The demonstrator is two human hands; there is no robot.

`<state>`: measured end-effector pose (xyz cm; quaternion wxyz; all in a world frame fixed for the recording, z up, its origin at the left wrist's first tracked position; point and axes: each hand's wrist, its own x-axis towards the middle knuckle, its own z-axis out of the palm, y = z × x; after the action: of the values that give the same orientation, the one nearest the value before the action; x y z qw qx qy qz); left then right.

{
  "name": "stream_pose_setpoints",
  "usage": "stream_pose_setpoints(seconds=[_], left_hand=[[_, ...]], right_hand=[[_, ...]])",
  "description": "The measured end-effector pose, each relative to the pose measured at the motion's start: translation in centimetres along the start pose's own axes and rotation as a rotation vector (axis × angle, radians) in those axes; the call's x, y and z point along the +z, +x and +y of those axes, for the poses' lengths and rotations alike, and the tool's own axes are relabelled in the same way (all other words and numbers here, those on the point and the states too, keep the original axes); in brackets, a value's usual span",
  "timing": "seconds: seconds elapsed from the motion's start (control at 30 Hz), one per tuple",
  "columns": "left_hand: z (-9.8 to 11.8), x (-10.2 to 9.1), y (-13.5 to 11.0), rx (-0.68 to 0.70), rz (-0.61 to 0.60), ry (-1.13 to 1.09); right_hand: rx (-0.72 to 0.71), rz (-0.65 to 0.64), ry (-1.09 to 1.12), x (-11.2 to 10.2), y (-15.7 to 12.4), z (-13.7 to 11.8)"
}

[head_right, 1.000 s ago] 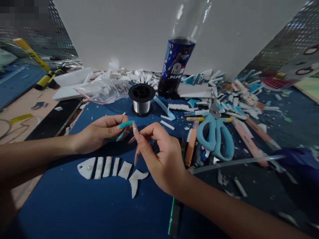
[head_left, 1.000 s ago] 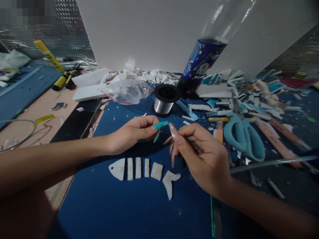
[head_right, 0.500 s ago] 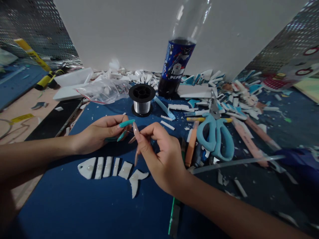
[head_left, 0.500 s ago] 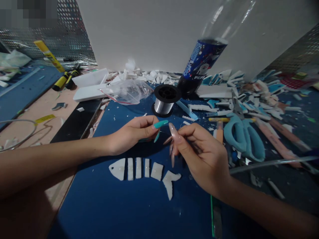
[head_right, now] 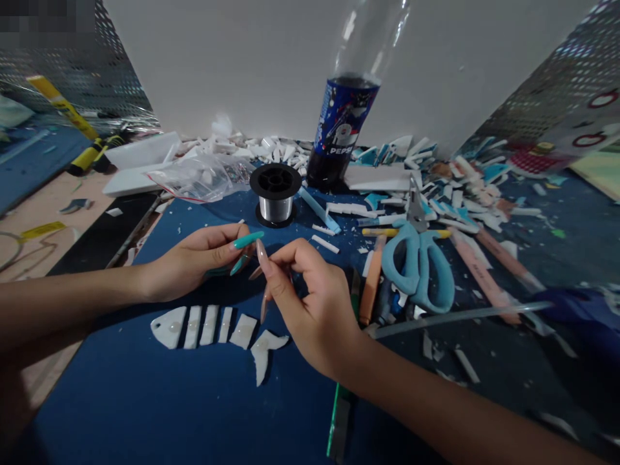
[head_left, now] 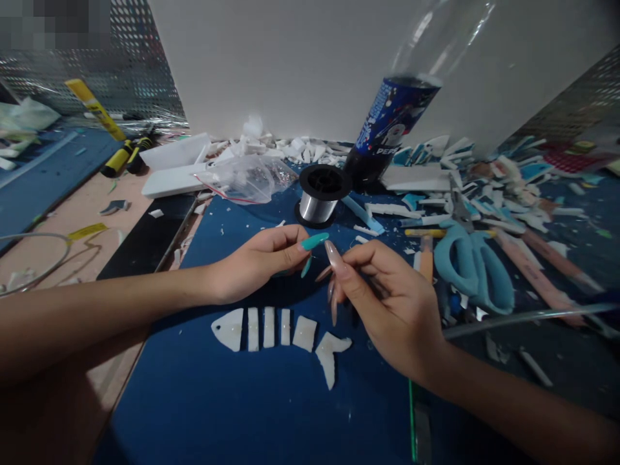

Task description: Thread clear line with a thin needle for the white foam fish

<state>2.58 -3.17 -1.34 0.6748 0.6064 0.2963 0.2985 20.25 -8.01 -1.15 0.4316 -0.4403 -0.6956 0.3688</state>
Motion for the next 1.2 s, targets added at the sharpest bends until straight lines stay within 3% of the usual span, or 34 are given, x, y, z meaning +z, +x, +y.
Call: stream_pose_setpoints(seconds=[0.2,0.33,0.67,0.83,1.0,1.2], left_hand=[[-0.1,0.2,0.0,0.008,0.018,0.057],[-0.1,0.3,-0.3,0.108,0.012,0.140],[-0.3,0.6,-1.3,0.395,0.165,0.774],[0.0,0.3,-1.2,0.585,0.273,0.893],[0.0,0.0,-1.1,0.643,0.398,0.909],[-0.1,0.1,-1.0,0.709,0.244,1.014]], right_hand=[[0.015,0.003,-0.013,0.0,0.0,0.0],[0.025,0.001,-0.021,-0.1,0.0,0.1],[0.058,-0.061,0.013,-0.1,-0.1,0.0],[0.122,-0.120,0.043,-0.2,0.1,0.1],[0.219,-0.115,0.087,0.1,0.5,0.7],[0.212,-0.135,0.212,0.2,0.7,0.5]])
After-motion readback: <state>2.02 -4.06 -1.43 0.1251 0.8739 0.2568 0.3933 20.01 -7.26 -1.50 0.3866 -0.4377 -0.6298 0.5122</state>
